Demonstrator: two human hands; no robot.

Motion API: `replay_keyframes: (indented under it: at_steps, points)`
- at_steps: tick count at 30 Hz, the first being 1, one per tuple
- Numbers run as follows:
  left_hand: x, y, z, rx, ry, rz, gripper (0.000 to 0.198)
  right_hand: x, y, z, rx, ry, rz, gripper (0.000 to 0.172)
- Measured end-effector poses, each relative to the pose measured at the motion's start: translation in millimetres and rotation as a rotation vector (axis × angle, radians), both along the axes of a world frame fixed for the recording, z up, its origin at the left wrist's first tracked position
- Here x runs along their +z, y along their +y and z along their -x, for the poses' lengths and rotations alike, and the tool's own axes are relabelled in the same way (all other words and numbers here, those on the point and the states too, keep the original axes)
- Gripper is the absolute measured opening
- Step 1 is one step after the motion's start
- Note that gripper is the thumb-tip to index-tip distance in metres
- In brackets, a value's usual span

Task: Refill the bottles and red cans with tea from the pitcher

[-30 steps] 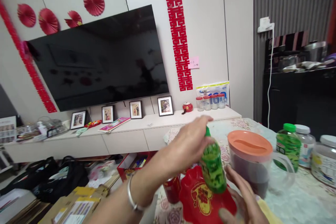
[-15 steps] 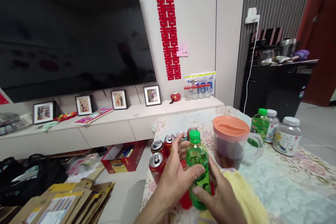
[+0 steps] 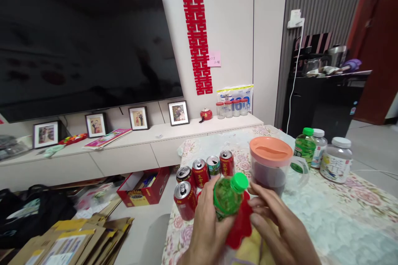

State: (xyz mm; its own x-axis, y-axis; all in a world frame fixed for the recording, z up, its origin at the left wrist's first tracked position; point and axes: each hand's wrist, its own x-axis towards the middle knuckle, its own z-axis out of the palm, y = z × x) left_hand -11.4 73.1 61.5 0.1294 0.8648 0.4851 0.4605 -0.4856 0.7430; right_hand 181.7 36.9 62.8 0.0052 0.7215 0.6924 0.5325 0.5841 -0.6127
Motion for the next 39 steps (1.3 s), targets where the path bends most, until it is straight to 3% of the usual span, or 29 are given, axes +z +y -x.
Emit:
replay_keyframes:
  at_steps: [4, 8, 11, 15, 19, 23, 26, 28, 31, 35, 39]
  points:
    - [-19.6, -4, 2, 0.039, 0.341, -0.445, 0.067, 21.2, -22, -15, -0.043, -0.101, -0.065, 0.043]
    - [-23.2, -6, -3, 0.104, 0.445, -0.615, 0.06, 27.8, -28, -16, -0.13, -0.199, -0.118, 0.025]
    - [-19.6, -8, -3, 0.082, 0.451, -0.587, 0.062, 31.4, -26, -13, -0.128, -0.207, -0.128, 0.02]
    - [-16.4, -12, 4, -0.053, 0.397, -0.403, 0.069, 41.4, -30, -8, -0.103, -0.197, -0.134, 0.023]
    - [-13.6, -10, 4, -0.066, 0.195, -0.145, 0.058, 42.2, -37, -22, -0.261, -0.17, -0.145, 0.023]
    - [-6.2, 0, -6, 0.018, -0.192, 0.203, 0.072, 13.5, -25, -67, -0.536, -0.183, -0.009, 0.033]
    - [-2.9, 11, -13, -0.004, -0.352, 0.292, 0.076, -22.1, -3, -104, -0.676, -0.271, 0.239, 0.04]
    - [-4.3, 19, -17, -0.011, -0.424, 0.282, 0.076, -43.8, 9, -120, -0.752, -0.401, 0.49, 0.044]
    - [-10.9, 28, -22, -0.005, -0.486, 0.277, 0.077, -65.4, 20, -129, -0.737, -0.483, 0.682, 0.039]
    - [-23.6, 34, -26, 0.027, -0.466, 0.298, 0.075, -79.0, 20, -125, -0.687, -0.463, 0.728, 0.023]
    - [-36.9, 36, -25, 0.054, -0.455, 0.35, 0.073, -84.6, 19, -126, -0.64, -0.358, 0.713, 0.021]
